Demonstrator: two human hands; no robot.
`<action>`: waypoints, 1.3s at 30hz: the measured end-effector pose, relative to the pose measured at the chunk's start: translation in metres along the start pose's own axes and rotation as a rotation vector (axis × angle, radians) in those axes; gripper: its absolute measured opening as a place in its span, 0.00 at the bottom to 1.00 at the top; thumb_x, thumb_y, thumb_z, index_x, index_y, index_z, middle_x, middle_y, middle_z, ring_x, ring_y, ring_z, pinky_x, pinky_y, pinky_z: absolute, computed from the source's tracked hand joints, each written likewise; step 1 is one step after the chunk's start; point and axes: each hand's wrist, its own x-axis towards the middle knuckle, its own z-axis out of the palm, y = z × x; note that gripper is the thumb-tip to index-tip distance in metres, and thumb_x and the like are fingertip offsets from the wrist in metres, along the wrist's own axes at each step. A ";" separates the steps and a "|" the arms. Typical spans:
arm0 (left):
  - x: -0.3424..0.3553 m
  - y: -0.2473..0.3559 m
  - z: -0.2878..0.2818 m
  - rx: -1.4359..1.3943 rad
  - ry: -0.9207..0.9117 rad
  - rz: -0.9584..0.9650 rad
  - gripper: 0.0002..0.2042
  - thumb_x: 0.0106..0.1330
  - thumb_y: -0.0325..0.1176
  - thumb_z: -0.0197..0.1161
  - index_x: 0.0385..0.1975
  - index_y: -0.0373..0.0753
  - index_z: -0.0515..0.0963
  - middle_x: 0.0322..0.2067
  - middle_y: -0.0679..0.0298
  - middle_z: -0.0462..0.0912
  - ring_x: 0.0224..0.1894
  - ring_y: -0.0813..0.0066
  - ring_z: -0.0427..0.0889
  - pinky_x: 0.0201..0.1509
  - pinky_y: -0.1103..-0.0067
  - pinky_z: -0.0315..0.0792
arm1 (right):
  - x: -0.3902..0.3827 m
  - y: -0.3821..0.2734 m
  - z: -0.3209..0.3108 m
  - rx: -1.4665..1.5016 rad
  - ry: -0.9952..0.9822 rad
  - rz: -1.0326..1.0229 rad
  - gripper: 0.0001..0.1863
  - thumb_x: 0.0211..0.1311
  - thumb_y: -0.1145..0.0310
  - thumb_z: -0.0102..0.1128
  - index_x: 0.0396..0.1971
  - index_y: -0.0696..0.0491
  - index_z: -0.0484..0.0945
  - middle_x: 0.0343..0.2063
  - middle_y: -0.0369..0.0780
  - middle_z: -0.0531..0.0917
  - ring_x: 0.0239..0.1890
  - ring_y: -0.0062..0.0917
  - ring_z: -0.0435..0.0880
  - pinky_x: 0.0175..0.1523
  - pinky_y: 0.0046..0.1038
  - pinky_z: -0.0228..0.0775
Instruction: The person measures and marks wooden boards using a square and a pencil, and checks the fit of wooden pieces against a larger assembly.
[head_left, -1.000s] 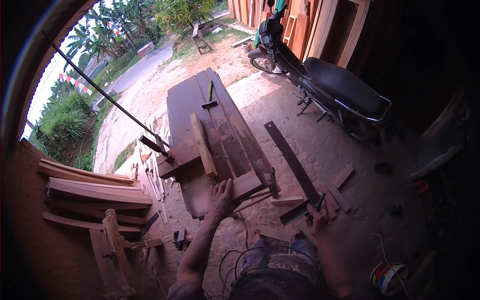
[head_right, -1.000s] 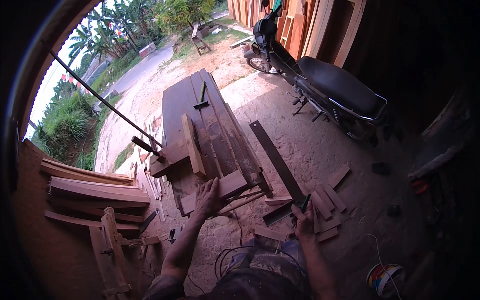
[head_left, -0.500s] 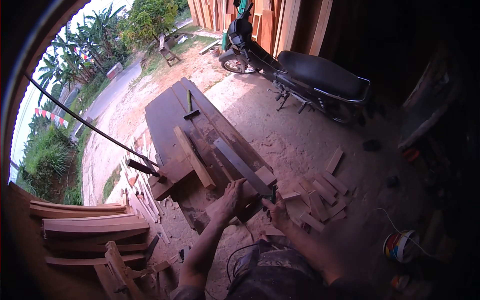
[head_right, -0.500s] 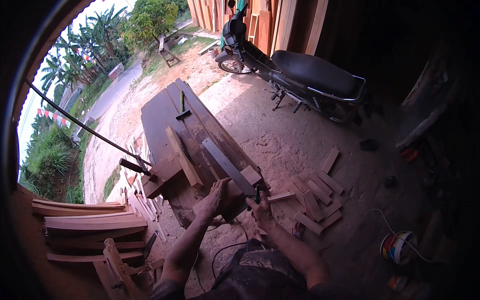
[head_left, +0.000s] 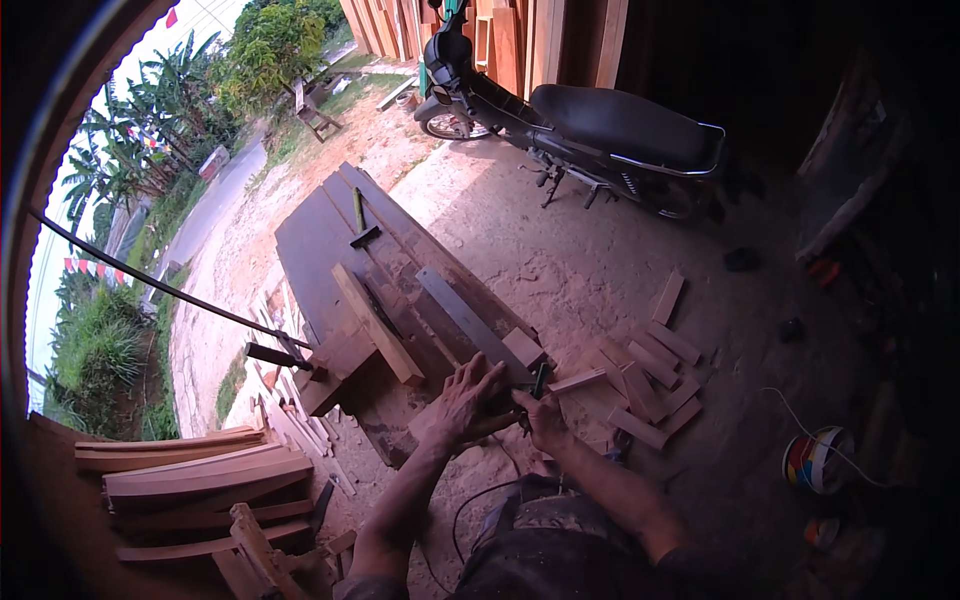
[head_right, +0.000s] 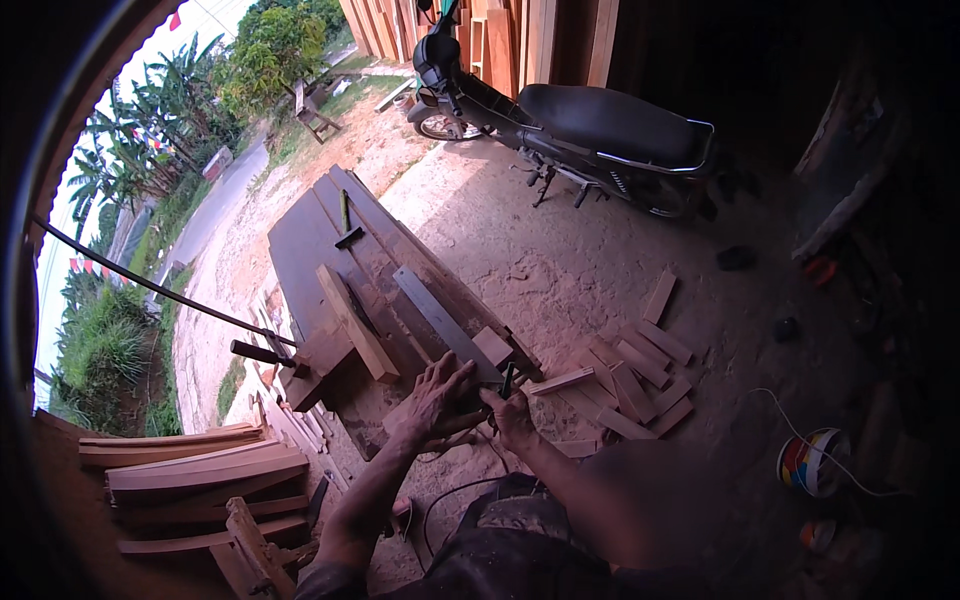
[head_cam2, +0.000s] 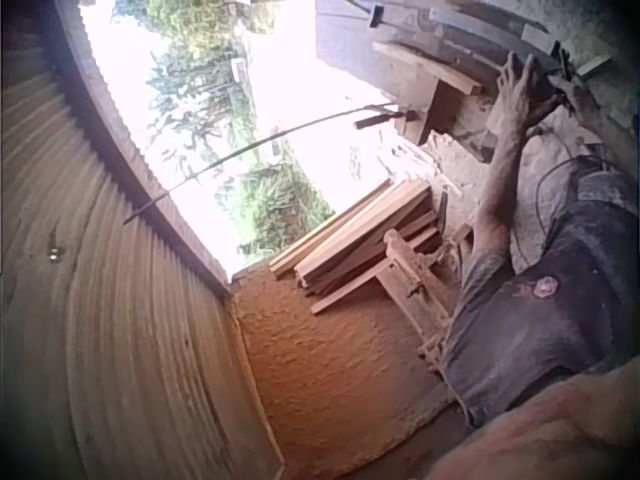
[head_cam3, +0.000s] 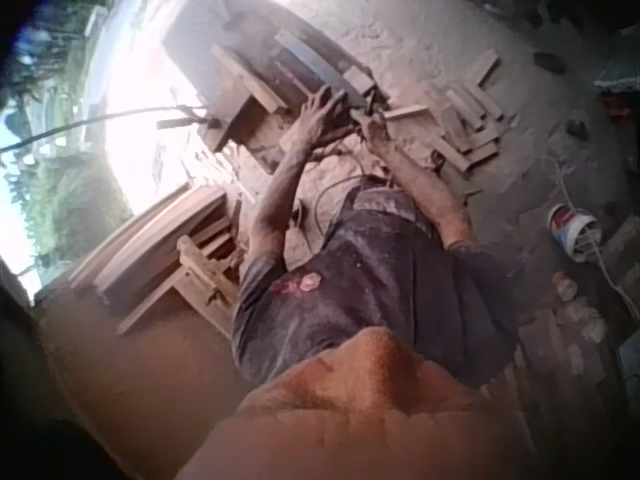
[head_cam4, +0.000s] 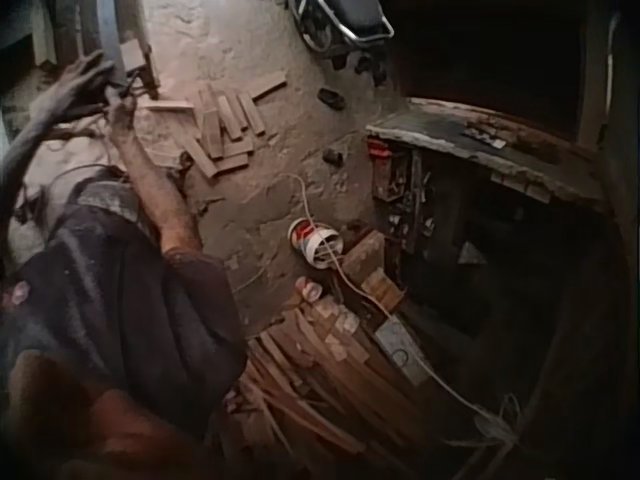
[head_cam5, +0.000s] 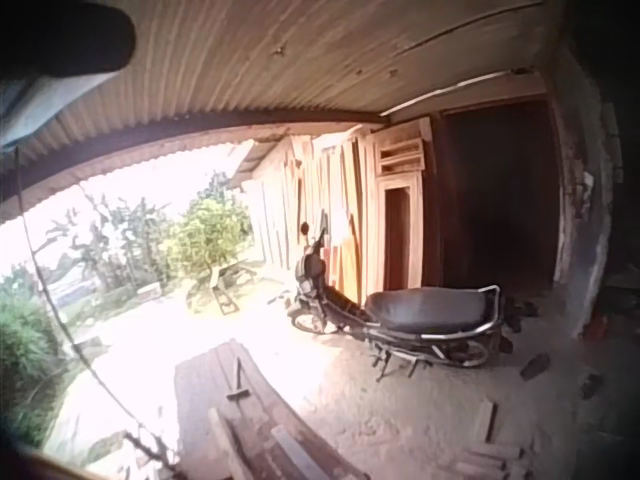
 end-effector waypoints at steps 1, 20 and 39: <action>0.000 0.000 0.001 -0.012 0.011 0.006 0.47 0.50 0.64 0.69 0.70 0.49 0.65 0.70 0.43 0.56 0.69 0.40 0.60 0.71 0.56 0.57 | 0.002 0.002 -0.002 -0.009 0.001 -0.011 0.15 0.61 0.68 0.66 0.48 0.52 0.80 0.41 0.33 0.84 0.43 0.20 0.81 0.52 0.25 0.72; 0.004 0.013 -0.008 0.040 -0.013 -0.022 0.44 0.52 0.61 0.69 0.71 0.51 0.65 0.70 0.44 0.57 0.68 0.42 0.62 0.70 0.57 0.58 | -0.002 -0.016 0.001 -0.036 -0.019 0.009 0.19 0.62 0.69 0.64 0.53 0.54 0.79 0.46 0.35 0.84 0.49 0.21 0.81 0.59 0.26 0.71; 0.004 0.000 0.001 -0.010 -0.005 -0.034 0.45 0.48 0.59 0.71 0.70 0.55 0.66 0.69 0.46 0.58 0.68 0.44 0.61 0.69 0.57 0.56 | 0.004 -0.081 -0.039 -0.687 0.165 -0.334 0.33 0.75 0.40 0.43 0.31 0.57 0.81 0.19 0.33 0.74 0.21 0.18 0.74 0.26 0.23 0.64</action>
